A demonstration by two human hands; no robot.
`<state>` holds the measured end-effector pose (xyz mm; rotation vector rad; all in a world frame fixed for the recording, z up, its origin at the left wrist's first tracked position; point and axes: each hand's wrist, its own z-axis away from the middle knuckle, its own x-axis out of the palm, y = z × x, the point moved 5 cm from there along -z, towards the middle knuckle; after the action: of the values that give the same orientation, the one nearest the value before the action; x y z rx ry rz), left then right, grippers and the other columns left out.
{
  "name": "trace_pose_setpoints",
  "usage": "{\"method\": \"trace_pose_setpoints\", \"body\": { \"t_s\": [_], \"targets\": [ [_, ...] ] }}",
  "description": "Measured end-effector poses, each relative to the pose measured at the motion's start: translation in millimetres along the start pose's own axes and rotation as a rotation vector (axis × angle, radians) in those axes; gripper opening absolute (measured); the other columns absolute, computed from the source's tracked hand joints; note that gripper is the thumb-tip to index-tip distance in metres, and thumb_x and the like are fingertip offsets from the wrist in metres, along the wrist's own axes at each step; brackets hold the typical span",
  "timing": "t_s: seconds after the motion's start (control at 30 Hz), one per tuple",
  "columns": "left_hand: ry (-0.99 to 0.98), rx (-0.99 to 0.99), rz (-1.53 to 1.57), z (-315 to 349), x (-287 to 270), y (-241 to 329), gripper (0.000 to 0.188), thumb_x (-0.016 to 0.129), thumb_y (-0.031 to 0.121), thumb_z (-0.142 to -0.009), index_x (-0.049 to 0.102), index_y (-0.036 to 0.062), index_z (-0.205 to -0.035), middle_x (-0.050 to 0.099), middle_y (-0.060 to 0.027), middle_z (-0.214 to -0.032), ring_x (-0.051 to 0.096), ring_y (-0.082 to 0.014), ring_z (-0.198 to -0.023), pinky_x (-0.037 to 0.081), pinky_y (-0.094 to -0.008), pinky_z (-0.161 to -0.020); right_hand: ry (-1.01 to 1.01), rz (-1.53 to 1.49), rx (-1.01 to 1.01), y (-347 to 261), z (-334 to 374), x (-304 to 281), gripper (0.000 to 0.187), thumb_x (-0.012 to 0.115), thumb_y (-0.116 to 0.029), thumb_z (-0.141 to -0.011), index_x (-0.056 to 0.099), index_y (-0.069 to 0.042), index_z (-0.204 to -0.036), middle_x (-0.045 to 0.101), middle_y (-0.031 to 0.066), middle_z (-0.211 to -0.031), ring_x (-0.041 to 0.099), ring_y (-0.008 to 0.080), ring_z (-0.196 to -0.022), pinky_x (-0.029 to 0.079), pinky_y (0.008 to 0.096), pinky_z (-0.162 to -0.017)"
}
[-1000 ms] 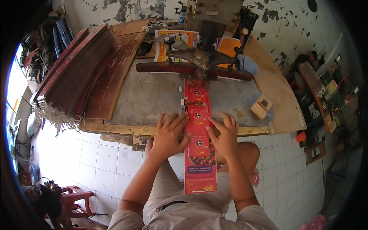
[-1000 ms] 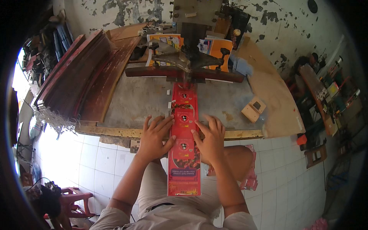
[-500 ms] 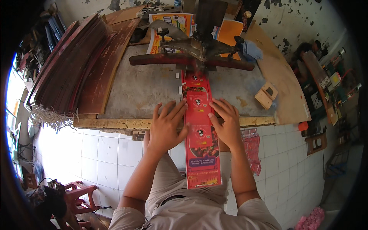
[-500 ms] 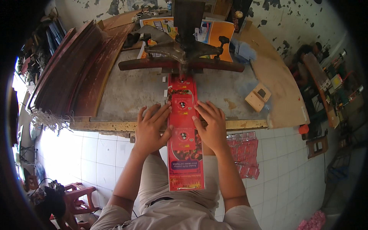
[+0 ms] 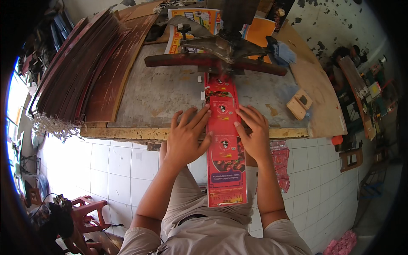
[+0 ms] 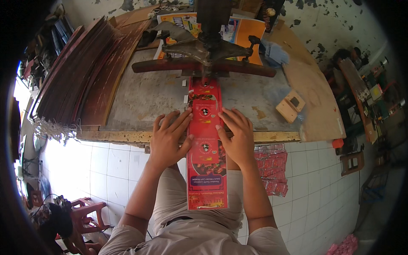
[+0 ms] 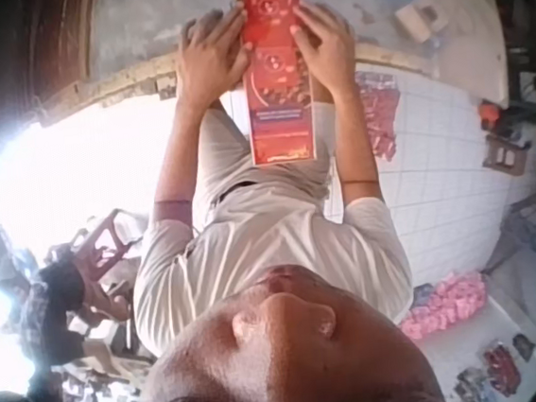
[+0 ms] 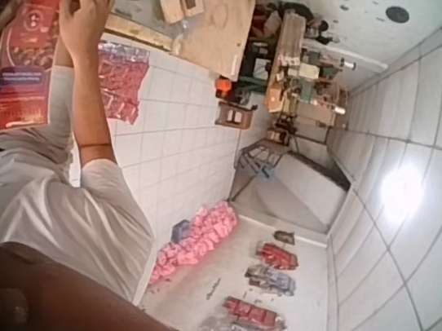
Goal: The person places long red printed sheets one at a time onto a workbench and applies small adhesive labels or stickers to specific locations on each sheet using a small wooden block to press them down.
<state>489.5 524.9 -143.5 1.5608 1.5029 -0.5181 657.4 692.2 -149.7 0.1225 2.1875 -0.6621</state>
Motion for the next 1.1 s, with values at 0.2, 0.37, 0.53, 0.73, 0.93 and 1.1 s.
{"method": "trace_pose_setpoints", "body": {
  "t_s": [0.2, 0.37, 0.53, 0.73, 0.93, 1.1],
  "targets": [
    [0.002, 0.004, -0.01, -0.4, -0.4, 0.3, 0.06, 0.072, 0.031, -0.098, 0.069, 0.0074, -0.153, 0.063, -0.0012, -0.167, 0.059, -0.0326, -0.147, 0.036, -0.0564, -0.127, -0.002, -0.014, 0.013, -0.8, -0.4, -0.7, 0.039, 0.077, -0.026, -0.106, 0.079, -0.01, -0.142, 0.072, 0.0053, -0.152, 0.058, 0.0327, -0.15, 0.041, 0.0514, -0.124],
    [0.011, 0.006, -0.014, -0.3, 1.3, 0.3, 0.06, 0.072, 0.032, -0.098, 0.069, 0.0075, -0.153, 0.064, -0.0012, -0.166, 0.059, -0.0328, -0.145, 0.037, -0.056, -0.126, -0.01, -0.022, 0.025, 0.7, 0.1, -0.6, 0.039, 0.077, -0.026, -0.106, 0.078, -0.01, -0.141, 0.072, 0.0058, -0.152, 0.058, 0.0328, -0.151, 0.04, 0.0516, -0.125],
    [0.005, 0.008, -0.018, 0.0, 2.0, -0.2, 0.061, 0.072, 0.032, -0.098, 0.069, 0.0079, -0.154, 0.064, -0.0012, -0.166, 0.059, -0.0332, -0.145, 0.037, -0.0562, -0.125, -0.016, -0.028, 0.035, 2.0, 0.8, -0.6, 0.039, 0.078, -0.025, -0.105, 0.078, -0.01, -0.141, 0.072, 0.0063, -0.152, 0.058, 0.0329, -0.151, 0.04, 0.0517, -0.125],
    [-0.003, 0.004, -0.017, 0.4, 2.6, 0.5, 0.061, 0.072, 0.033, -0.099, 0.068, 0.0084, -0.155, 0.064, -0.0012, -0.166, 0.058, -0.0333, -0.146, 0.037, -0.0564, -0.125, -0.021, -0.024, 0.032, 1.7, 1.4, -1.9, 0.04, 0.078, -0.024, -0.105, 0.078, -0.009, -0.142, 0.072, 0.0068, -0.152, 0.058, 0.0328, -0.151, 0.04, 0.0512, -0.126],
    [-0.009, 0.006, 0.031, 4.6, -2.5, -1.1, 0.061, 0.072, 0.034, -0.099, 0.068, 0.0094, -0.155, 0.062, -0.0047, -0.168, 0.055, -0.0342, -0.15, 0.036, -0.0572, -0.127, -0.005, -0.138, 0.096, 7.7, 0.2, -11.0, 0.038, 0.076, -0.023, -0.107, 0.077, -0.008, -0.143, 0.071, 0.0102, -0.154, 0.057, 0.0353, -0.152, 0.04, 0.0514, -0.128],
    [0.099, -0.051, -0.022, 31.0, -50.4, -31.5, 0.065, 0.078, 0.032, -0.095, 0.067, 0.011, -0.156, 0.059, -0.0098, -0.169, 0.051, -0.0357, -0.156, 0.034, -0.0591, -0.131, 0.273, 0.27, 0.188, 92.3, 12.8, -84.1, 0.046, 0.075, -0.022, -0.109, 0.069, -0.012, -0.154, 0.06, 0.0133, -0.162, 0.053, 0.0384, -0.153, 0.042, 0.0508, -0.128]
  ]
}}
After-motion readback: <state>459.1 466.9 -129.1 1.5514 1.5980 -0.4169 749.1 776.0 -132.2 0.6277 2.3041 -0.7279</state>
